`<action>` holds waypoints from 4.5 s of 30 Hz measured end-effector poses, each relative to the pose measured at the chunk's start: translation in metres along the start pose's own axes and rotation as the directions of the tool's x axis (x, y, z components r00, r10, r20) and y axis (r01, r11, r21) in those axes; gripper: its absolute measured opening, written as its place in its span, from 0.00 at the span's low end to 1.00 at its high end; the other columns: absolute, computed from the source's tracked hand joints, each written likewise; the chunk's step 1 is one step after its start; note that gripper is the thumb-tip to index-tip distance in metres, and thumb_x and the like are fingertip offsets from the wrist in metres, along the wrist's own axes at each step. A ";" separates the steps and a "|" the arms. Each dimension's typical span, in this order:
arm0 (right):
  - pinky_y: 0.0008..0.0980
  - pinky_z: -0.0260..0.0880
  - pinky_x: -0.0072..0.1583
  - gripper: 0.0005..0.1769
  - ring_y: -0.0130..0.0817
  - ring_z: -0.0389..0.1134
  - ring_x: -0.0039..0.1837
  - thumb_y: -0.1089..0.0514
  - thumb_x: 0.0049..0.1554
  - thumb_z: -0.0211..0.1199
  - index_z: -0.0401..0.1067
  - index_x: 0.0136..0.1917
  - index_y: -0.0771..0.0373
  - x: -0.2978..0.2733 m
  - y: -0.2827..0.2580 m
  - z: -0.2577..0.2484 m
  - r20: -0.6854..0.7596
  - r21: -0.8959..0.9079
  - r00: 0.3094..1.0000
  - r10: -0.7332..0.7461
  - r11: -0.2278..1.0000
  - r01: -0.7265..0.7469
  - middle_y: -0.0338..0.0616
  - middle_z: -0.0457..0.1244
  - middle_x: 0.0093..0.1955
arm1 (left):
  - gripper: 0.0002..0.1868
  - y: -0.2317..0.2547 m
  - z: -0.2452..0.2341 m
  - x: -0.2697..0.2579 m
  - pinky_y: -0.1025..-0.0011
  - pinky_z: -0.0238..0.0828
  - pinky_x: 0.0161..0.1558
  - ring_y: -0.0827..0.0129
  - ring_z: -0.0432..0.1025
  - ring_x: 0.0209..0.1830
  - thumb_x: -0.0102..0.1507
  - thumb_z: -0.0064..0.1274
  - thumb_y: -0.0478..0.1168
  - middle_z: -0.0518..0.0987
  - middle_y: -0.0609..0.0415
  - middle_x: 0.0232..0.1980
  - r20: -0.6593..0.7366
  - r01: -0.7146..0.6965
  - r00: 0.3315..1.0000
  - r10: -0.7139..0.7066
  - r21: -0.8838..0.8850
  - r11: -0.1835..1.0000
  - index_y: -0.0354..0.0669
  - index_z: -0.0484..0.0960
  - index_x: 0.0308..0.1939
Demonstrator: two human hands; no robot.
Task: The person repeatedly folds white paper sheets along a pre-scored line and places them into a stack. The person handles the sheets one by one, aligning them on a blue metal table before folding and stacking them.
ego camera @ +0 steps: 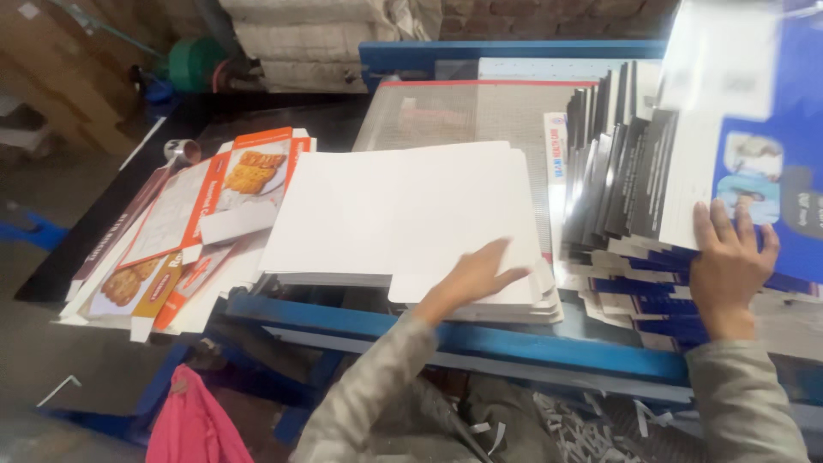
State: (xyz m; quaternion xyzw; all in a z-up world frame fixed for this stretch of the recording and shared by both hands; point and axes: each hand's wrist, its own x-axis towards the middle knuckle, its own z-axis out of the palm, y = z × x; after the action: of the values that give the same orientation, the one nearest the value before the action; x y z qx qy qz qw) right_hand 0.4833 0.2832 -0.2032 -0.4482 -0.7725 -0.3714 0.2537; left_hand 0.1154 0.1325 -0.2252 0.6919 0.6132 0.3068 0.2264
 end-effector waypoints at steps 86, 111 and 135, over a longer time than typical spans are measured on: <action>0.32 0.79 0.59 0.06 0.34 0.74 0.56 0.67 0.57 0.66 0.73 0.49 0.64 0.056 -0.253 -0.036 0.084 0.945 0.974 0.212 0.291 -0.145 0.44 0.69 0.55 | 0.12 -0.044 -0.012 -0.028 0.57 0.70 0.30 0.51 0.76 0.24 0.70 0.49 0.44 0.78 0.45 0.25 -0.506 0.011 0.862 -0.035 -0.052 0.999 0.53 0.83 0.55; 0.36 0.69 0.45 0.06 0.39 0.71 0.44 0.65 0.55 0.71 0.81 0.48 0.58 0.043 -0.276 -0.078 0.136 0.883 0.968 0.212 0.417 -0.216 0.43 0.69 0.45 | 0.09 -0.016 -0.047 -0.062 0.66 0.72 0.30 0.60 0.78 0.26 0.68 0.57 0.45 0.81 0.47 0.29 -0.486 -0.176 0.854 0.188 0.070 0.982 0.46 0.85 0.48; 0.47 0.73 0.47 0.06 0.49 0.72 0.47 0.62 0.47 0.61 0.78 0.38 0.64 0.055 -0.253 -0.011 0.532 0.345 0.845 -0.047 0.924 -0.166 0.53 0.68 0.45 | 0.30 -0.126 -0.068 -0.037 0.36 0.32 0.74 0.52 0.36 0.84 0.69 0.34 0.63 0.47 0.53 0.85 -0.084 0.189 0.982 -0.170 0.479 0.857 0.74 0.60 0.76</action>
State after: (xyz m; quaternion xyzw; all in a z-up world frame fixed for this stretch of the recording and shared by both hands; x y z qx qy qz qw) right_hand 0.2349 0.2203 -0.2441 -0.4999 -0.8545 -0.0687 0.1236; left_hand -0.0239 0.1099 -0.2698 0.6602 0.7364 0.1344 0.0615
